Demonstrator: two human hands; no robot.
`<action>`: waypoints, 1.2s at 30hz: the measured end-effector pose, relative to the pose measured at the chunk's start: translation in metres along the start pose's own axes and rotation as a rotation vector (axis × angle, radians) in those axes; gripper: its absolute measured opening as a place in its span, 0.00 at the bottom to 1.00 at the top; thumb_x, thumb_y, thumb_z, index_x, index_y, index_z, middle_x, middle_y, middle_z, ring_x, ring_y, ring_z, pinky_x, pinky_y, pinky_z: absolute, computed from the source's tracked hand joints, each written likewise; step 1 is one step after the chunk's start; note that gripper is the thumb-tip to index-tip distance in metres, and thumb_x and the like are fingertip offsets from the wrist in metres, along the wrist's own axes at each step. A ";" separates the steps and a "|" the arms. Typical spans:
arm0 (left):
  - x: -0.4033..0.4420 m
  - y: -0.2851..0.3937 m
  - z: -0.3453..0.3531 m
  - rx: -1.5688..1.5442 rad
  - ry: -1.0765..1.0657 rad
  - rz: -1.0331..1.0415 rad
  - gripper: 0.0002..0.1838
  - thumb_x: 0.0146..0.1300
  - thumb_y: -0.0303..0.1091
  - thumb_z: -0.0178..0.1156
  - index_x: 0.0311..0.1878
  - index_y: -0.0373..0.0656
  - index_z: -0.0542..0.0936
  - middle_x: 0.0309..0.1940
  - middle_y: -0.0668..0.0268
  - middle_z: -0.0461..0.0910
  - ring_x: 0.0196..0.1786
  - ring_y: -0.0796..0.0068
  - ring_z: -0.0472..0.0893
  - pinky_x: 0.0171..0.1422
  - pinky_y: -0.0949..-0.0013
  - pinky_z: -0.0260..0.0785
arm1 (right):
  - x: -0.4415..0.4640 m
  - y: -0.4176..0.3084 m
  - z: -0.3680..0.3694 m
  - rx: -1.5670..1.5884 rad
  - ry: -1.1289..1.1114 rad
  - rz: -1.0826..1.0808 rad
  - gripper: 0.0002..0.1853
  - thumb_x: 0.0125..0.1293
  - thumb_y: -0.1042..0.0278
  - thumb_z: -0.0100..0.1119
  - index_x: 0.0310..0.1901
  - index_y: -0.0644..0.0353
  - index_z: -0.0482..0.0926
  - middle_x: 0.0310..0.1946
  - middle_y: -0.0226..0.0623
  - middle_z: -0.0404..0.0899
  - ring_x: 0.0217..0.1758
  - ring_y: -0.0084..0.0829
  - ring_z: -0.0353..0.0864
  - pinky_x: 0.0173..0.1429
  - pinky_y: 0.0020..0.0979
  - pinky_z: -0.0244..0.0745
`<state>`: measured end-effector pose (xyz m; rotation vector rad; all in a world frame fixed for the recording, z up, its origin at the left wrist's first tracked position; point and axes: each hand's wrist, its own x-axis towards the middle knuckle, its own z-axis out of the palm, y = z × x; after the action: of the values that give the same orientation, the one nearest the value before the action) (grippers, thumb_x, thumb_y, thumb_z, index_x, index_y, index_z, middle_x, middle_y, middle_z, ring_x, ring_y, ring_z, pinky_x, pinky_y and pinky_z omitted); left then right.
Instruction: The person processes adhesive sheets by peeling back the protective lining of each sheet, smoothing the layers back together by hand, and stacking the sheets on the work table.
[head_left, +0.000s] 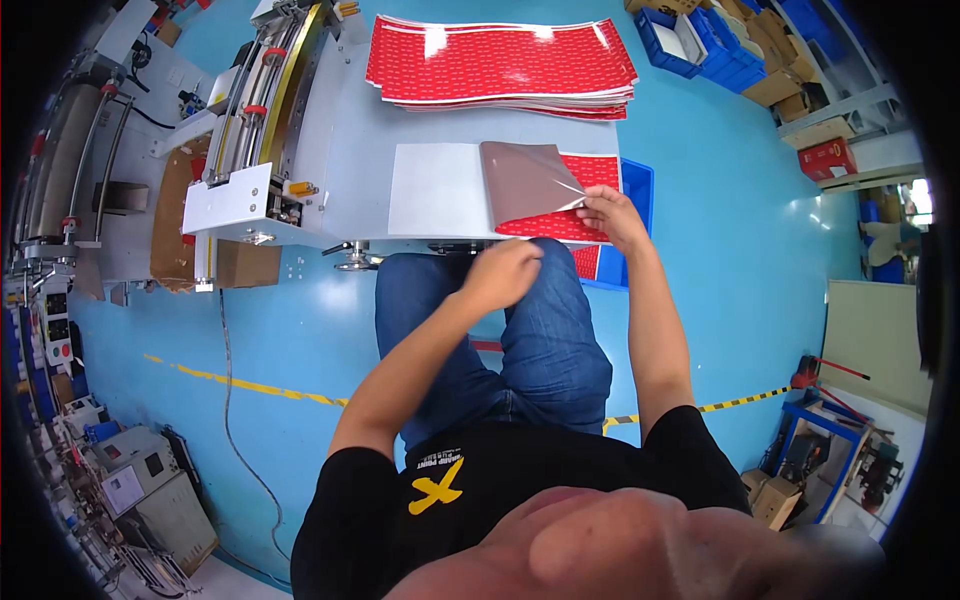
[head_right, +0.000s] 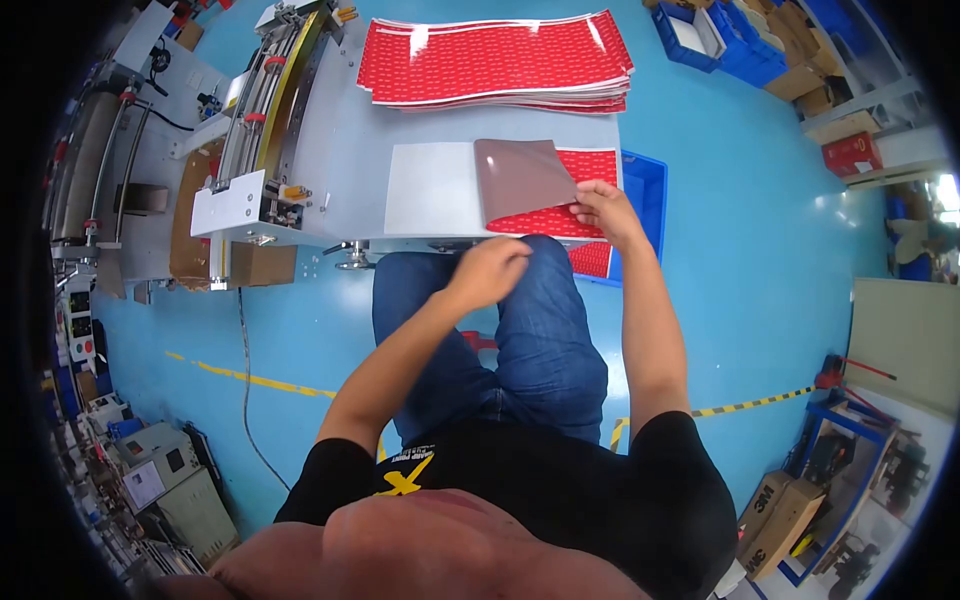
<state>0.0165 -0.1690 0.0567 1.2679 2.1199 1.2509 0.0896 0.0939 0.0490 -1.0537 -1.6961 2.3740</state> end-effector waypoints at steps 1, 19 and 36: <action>0.012 -0.001 0.020 -0.003 -0.041 0.105 0.12 0.63 0.34 0.61 0.46 0.38 0.81 0.52 0.54 0.80 0.56 0.53 0.79 0.62 0.58 0.70 | 0.009 0.008 0.002 0.009 -0.053 -0.003 0.06 0.67 0.72 0.60 0.45 0.57 0.81 0.41 0.30 0.83 0.43 0.24 0.82 0.48 0.26 0.76; 0.068 -0.053 0.018 0.336 -0.220 -0.193 0.28 0.67 0.50 0.57 0.63 0.41 0.75 0.61 0.50 0.75 0.65 0.51 0.72 0.69 0.55 0.64 | 0.025 0.014 0.008 -0.343 -0.443 0.013 0.37 0.58 0.61 0.73 0.70 0.58 0.70 0.65 0.39 0.72 0.69 0.33 0.66 0.73 0.35 0.61; 0.048 -0.130 -0.052 0.757 0.374 -0.474 0.44 0.67 0.67 0.49 0.77 0.46 0.59 0.77 0.39 0.47 0.80 0.41 0.45 0.79 0.36 0.34 | 0.022 0.011 0.018 -0.354 -0.240 0.057 0.32 0.64 0.65 0.69 0.66 0.67 0.70 0.60 0.43 0.77 0.64 0.31 0.76 0.69 0.29 0.67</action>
<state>-0.1106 -0.1804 -0.0181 0.6887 3.0936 0.5069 0.0669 0.0838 0.0322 -0.8881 -2.2645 2.3705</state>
